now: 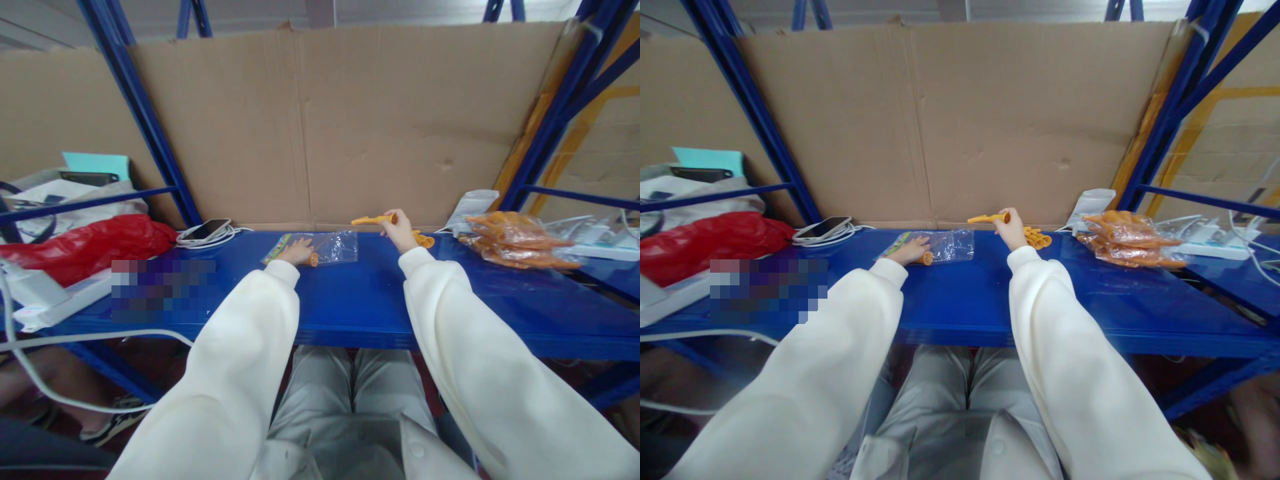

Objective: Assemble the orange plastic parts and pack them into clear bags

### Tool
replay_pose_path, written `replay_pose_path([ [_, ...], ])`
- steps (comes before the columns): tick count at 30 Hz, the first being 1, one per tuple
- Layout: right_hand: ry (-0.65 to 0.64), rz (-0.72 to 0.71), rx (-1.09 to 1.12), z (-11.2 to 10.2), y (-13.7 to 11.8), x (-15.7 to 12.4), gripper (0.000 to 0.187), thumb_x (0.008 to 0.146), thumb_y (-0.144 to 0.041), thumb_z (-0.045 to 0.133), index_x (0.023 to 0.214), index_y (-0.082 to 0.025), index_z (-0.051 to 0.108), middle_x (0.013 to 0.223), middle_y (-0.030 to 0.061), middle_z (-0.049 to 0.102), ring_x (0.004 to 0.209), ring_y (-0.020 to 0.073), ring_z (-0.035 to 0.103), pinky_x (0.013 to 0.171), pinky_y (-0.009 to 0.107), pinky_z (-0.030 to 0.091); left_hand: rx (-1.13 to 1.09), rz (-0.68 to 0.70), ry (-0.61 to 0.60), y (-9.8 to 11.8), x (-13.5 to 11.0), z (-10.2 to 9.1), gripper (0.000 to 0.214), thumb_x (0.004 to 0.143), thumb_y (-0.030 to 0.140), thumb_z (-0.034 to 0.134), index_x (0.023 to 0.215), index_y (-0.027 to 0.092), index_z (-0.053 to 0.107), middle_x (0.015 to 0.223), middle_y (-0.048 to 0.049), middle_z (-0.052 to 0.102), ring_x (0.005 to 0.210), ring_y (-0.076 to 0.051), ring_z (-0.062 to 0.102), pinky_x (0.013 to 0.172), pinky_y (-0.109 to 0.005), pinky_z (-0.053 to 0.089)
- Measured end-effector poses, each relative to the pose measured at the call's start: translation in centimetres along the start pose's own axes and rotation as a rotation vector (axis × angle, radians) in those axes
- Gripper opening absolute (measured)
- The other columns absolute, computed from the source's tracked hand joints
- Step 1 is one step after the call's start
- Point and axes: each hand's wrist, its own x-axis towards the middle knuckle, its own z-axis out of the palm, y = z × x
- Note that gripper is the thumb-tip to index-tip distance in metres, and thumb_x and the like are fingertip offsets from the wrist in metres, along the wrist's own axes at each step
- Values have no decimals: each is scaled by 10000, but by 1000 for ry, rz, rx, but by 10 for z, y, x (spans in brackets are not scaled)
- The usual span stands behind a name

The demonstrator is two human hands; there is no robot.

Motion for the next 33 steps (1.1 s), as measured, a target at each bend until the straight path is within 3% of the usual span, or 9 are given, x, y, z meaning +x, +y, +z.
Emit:
replay_pose_path([
  [8, -93, 24, 249, 7, -12, -3, 94, 698, -262, 518, 782, -238, 483, 677, -35, 498, 541, 123, 494, 512, 236, 403, 22, -111, -45, 11, -9, -6, 610, 986, 400, 365, 1588, 308, 408, 1695, -61, 319, 1570, -303, 281, 1239, -496, 241],
  [15, -185, 14, 205, 10, -20, -14, 73, 649, -166, 508, 696, -218, 531, 581, -44, 468, 495, 111, 451, 482, 219, 376, 6, -92, -44, 8, -6, -6, 612, 985, 459, 385, 1587, 351, 395, 1679, -31, 364, 1564, -303, 296, 1231, -498, 252],
  [20, -225, 50, 145, 14, -23, -19, 86, 696, -114, 546, 695, -199, 549, 547, -58, 504, 445, 89, 480, 460, 200, 380, 29, -87, -75, 11, -9, -10, 627, 1005, 468, 379, 1606, 292, 369, 1715, -83, 262, 1591, -310, 212, 1250, -488, 209],
  [26, -343, 59, 189, 27, -26, -28, 169, 726, -18, 611, 715, -180, 566, 576, -49, 604, 454, 86, 575, 477, 181, 462, 93, -44, -121, 21, -13, -13, 642, 1042, 416, 290, 1648, 208, 251, 1735, -122, 153, 1607, -287, 144, 1254, -495, 215],
  [33, -429, 139, 284, 41, -24, -40, 216, 751, 31, 714, 794, -167, 640, 649, -20, 689, 573, 108, 684, 656, 231, 607, 98, 28, -88, 30, -15, -10, 643, 1035, 437, 303, 1645, 238, 260, 1735, -101, 170, 1605, -296, 147, 1251, -485, 236],
])
